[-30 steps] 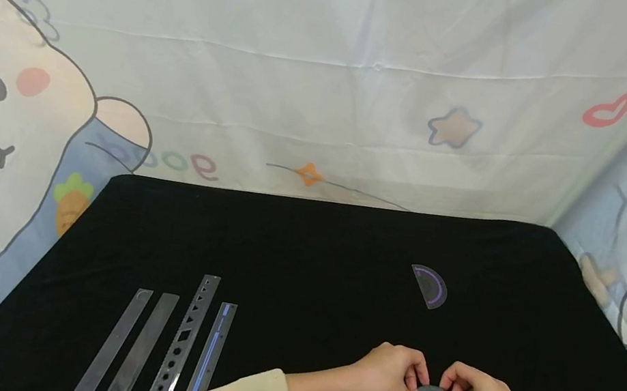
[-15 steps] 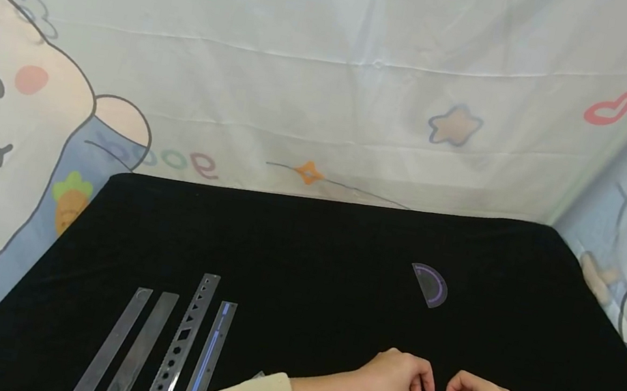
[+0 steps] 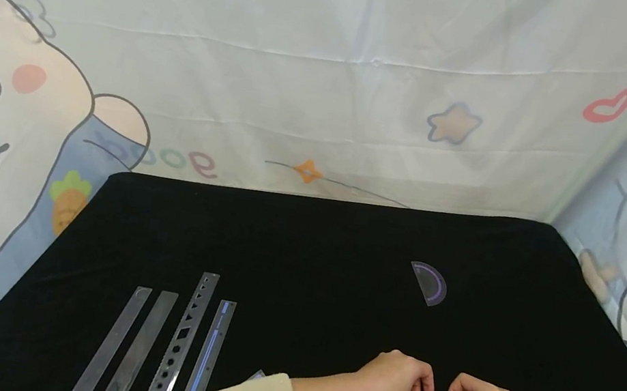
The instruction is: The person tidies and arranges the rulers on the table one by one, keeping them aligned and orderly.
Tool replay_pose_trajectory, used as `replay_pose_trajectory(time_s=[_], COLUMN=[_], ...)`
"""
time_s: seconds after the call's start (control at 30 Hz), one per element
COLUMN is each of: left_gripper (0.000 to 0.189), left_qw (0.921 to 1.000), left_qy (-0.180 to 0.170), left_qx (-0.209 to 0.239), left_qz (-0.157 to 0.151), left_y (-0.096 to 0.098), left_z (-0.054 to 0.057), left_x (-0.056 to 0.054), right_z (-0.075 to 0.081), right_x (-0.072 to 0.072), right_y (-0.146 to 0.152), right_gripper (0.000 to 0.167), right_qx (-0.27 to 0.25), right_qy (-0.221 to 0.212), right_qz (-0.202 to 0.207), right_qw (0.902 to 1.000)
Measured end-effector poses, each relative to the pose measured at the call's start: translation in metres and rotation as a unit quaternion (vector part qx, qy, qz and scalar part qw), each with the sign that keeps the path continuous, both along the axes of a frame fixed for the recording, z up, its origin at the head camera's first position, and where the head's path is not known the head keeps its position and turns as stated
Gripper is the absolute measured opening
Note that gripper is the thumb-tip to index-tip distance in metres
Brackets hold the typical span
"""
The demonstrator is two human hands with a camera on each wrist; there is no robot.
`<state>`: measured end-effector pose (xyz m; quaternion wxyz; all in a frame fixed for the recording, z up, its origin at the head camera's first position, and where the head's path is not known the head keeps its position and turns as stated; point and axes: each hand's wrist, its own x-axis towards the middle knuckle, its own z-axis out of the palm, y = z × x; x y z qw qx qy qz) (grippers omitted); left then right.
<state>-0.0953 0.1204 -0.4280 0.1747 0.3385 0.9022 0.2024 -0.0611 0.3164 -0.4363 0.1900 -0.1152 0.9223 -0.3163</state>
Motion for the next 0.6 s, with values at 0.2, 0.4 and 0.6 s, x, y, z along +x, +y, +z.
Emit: replay_pose_trajectory(time_s=[0.2, 0.4, 0.6], left_gripper=[0.017, 0.017, 0.017], left_qw=[0.9999, 0.9995, 0.9991], left_qy=[0.005, 0.022, 0.027], left_qx=[-0.010, -0.020, -0.032], left_qz=[0.000, -0.003, -0.003], left_y=[0.0010, 0.0017, 0.0030], left_z=[0.0001, 0.0010, 0.0005], left_x=[0.0010, 0.0012, 0.0022], right_z=[-0.0015, -0.0042, -0.0053], right_x=[-0.0025, -0.0028, -0.0027], right_y=[0.0006, 0.0026, 0.0016], right_gripper=[0.015, 0.015, 0.015], right_qx=[0.003, 0.001, 0.006], right_qy=[-0.006, 0.008, 0.016], right_qz=[0.003, 0.012, 0.018], right_qw=[1.0000, 0.9999, 0.9997])
